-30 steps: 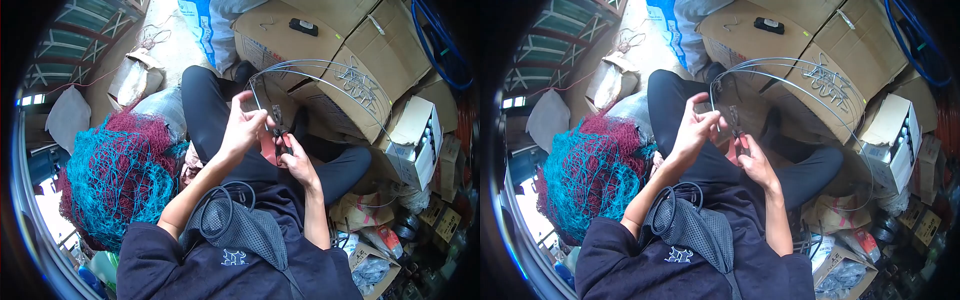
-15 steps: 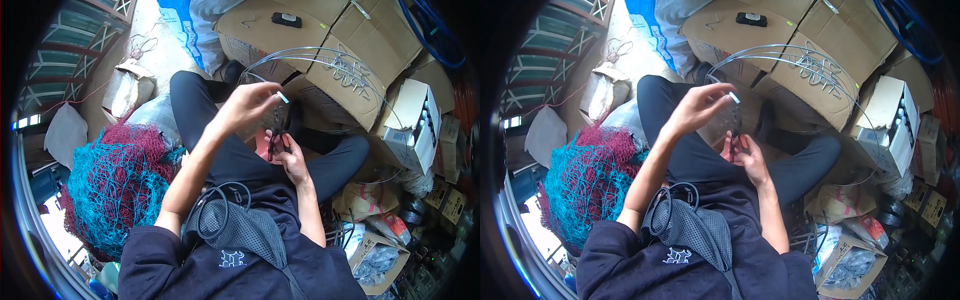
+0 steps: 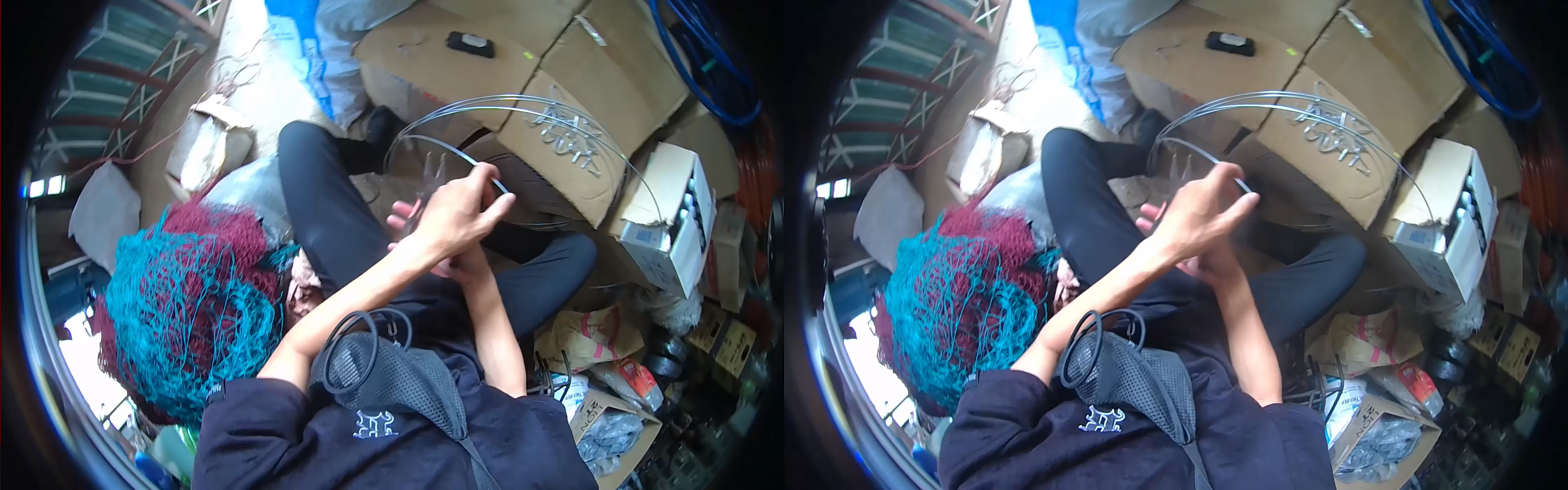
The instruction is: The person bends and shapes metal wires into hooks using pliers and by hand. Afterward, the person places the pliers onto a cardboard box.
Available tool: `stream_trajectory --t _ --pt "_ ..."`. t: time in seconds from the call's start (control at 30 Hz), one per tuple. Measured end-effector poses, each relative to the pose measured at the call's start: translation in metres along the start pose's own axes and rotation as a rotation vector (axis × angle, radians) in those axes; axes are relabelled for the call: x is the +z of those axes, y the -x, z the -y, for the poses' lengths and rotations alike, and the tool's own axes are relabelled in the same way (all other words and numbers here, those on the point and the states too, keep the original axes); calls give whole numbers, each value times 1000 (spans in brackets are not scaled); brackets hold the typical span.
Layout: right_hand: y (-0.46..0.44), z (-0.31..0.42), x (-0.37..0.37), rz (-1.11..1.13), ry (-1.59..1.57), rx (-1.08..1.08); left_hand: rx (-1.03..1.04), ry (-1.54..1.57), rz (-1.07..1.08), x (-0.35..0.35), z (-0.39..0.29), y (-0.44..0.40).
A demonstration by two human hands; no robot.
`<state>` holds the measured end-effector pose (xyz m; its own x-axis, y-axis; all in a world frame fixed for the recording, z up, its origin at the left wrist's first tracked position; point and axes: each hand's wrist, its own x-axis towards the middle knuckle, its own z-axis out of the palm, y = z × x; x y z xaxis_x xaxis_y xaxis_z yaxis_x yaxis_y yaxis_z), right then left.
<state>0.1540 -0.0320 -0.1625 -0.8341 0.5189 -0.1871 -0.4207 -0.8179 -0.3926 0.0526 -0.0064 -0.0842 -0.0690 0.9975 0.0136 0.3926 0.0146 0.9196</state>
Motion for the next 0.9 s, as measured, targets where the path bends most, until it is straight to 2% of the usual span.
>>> stream_trajectory --t 0.07,0.3,0.5,0.7,0.8,0.9 --pt "-4 -2 0 42 59 -23 -21 21 8 8 4 3" --pt "-7 5 -8 82 -39 13 -31 70 -7 9 5 4" --pt "-10 1 -10 50 -82 -6 -66 35 24 7 4 4" --pt "-25 7 2 -17 -89 -49 -40 41 9 8 6 3" --pt "-28 9 9 -214 162 -14 -51 73 12 7 6 4" --pt "-27 18 6 -44 25 -62 -44 73 17 8 5 8"
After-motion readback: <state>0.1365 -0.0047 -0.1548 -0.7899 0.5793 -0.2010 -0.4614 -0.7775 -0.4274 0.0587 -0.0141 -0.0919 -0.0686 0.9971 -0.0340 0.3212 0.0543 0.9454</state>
